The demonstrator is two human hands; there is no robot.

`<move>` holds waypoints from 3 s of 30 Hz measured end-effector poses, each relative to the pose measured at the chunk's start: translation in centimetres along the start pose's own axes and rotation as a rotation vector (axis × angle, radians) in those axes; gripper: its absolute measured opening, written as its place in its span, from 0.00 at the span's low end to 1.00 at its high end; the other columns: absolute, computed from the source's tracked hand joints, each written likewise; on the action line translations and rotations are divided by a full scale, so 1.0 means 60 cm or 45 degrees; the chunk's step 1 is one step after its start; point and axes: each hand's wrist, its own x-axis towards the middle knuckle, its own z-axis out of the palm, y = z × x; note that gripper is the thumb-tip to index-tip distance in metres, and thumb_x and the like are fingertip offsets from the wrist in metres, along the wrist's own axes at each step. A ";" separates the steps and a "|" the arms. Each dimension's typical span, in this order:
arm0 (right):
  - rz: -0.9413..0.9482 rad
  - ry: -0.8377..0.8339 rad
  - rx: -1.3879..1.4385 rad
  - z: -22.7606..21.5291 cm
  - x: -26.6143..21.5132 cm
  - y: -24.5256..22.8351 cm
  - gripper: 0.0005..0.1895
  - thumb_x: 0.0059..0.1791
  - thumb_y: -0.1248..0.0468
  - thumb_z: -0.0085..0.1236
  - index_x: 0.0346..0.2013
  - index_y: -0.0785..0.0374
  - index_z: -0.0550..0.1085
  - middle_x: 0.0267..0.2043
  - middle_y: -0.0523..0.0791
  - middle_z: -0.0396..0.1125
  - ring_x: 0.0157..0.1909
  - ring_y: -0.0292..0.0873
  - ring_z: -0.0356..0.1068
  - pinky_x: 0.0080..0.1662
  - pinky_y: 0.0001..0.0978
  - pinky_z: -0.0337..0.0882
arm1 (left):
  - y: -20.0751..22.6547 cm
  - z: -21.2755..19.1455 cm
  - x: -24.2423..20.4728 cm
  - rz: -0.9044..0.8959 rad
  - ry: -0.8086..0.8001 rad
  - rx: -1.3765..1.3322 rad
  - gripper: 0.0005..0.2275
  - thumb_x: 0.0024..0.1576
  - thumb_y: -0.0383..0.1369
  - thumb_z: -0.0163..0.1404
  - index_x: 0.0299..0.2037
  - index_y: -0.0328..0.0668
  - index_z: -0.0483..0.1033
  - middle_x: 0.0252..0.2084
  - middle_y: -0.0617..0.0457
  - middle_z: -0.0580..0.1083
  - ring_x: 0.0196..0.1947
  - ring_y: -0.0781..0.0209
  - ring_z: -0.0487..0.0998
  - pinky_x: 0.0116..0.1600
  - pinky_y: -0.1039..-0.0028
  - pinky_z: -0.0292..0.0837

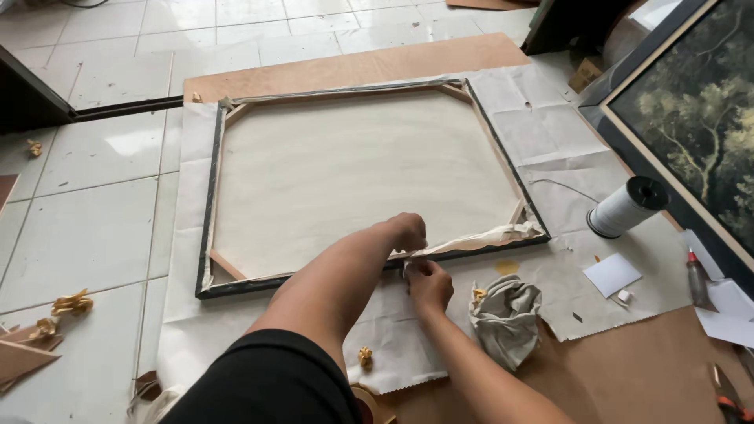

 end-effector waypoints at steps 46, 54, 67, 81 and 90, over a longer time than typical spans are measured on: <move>-0.111 -0.445 0.043 0.158 -0.117 -0.016 0.11 0.46 0.63 0.69 0.43 0.55 0.89 0.22 0.48 0.77 0.21 0.40 0.78 0.27 0.27 0.79 | -0.144 -0.056 -0.063 -0.053 0.087 -0.064 0.09 0.56 0.31 0.66 0.45 0.60 0.90 0.45 0.46 0.85 0.46 0.44 0.89 0.49 0.58 0.90; -0.045 -0.388 0.070 0.088 -0.148 -0.040 0.20 0.48 0.62 0.70 0.54 0.63 0.87 0.39 0.53 0.83 0.35 0.43 0.83 0.38 0.33 0.86 | -0.121 -0.178 -0.361 -0.223 -0.070 0.282 0.35 0.63 0.66 0.43 0.58 0.40 0.83 0.68 0.35 0.78 0.74 0.37 0.74 0.81 0.46 0.68; -0.080 -0.296 0.149 0.053 -0.098 -0.033 0.21 0.50 0.63 0.68 0.57 0.66 0.86 0.40 0.52 0.82 0.36 0.40 0.81 0.39 0.30 0.86 | -0.299 -0.039 -0.223 -0.074 0.070 0.931 0.15 0.61 0.47 0.59 0.54 0.55 0.82 0.51 0.57 0.83 0.55 0.49 0.87 0.60 0.55 0.86; -0.088 -0.120 -0.094 -0.069 0.010 0.007 0.17 0.44 0.54 0.68 0.46 0.50 0.90 0.23 0.41 0.78 0.24 0.37 0.77 0.35 0.29 0.78 | -0.120 0.045 -0.035 0.146 0.101 0.171 0.12 0.57 0.43 0.63 0.49 0.56 0.87 0.48 0.52 0.85 0.55 0.43 0.87 0.57 0.50 0.85; -0.147 -0.199 -0.093 -0.056 0.012 0.024 0.19 0.44 0.57 0.71 0.50 0.53 0.89 0.29 0.45 0.81 0.26 0.40 0.79 0.37 0.31 0.80 | -0.060 0.014 -0.062 0.062 0.076 0.253 0.09 0.59 0.41 0.62 0.48 0.63 0.89 0.48 0.53 0.85 0.55 0.47 0.87 0.56 0.56 0.85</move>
